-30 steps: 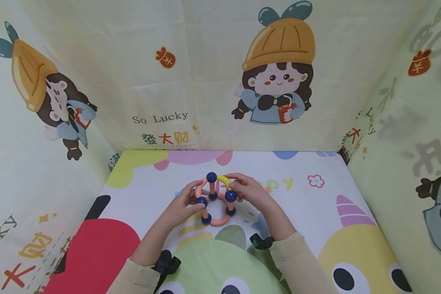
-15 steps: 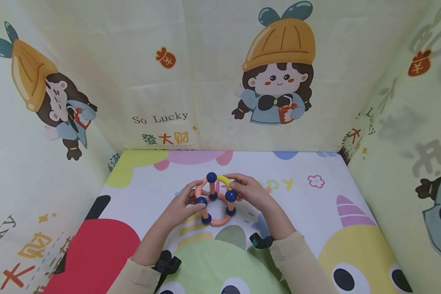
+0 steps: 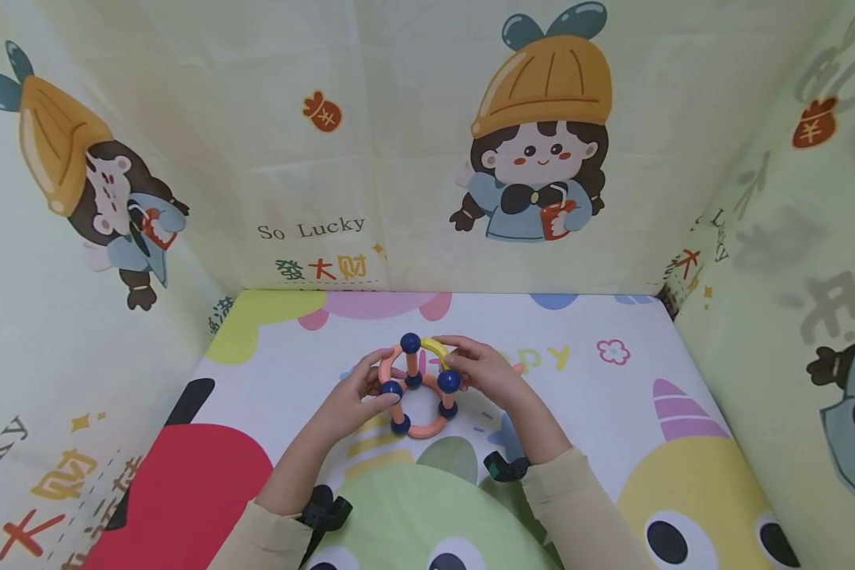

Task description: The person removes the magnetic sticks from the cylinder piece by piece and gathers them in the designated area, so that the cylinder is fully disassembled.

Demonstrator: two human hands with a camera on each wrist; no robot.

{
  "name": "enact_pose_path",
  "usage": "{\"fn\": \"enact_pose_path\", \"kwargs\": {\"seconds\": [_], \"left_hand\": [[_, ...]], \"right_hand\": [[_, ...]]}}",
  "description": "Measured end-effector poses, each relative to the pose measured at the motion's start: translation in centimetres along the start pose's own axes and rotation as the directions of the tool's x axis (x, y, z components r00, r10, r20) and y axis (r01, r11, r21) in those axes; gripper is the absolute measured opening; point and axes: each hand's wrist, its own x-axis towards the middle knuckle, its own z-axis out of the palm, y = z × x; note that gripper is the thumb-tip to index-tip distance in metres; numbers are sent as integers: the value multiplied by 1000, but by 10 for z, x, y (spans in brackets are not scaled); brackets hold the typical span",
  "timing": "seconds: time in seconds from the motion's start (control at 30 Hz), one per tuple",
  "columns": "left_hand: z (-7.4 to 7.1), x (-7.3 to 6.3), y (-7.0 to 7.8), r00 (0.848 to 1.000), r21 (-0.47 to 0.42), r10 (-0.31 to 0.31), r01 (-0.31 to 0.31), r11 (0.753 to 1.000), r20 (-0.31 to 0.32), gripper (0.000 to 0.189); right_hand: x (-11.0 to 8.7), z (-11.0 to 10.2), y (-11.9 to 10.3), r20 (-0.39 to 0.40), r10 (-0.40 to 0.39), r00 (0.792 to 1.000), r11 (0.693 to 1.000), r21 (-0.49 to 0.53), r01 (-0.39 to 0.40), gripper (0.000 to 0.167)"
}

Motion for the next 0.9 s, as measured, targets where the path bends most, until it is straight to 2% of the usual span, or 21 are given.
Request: {"fn": "enact_pose_path", "kwargs": {"seconds": [0.3, 0.67, 0.9], "left_hand": [[1, 0, -2, 1000, 17, 9, -8, 1000, -9, 72], [3, 0, -2, 1000, 10, 26, -26, 1000, -3, 72], [3, 0, -3, 1000, 28, 14, -14, 1000, -17, 72]], "right_hand": [[8, 0, 7, -14, 38, 999, 999, 13, -38, 39], [14, 0, 13, -50, 57, 997, 996, -68, -60, 36], [4, -2, 4, -146, 42, 988, 984, -167, -66, 36]]}}
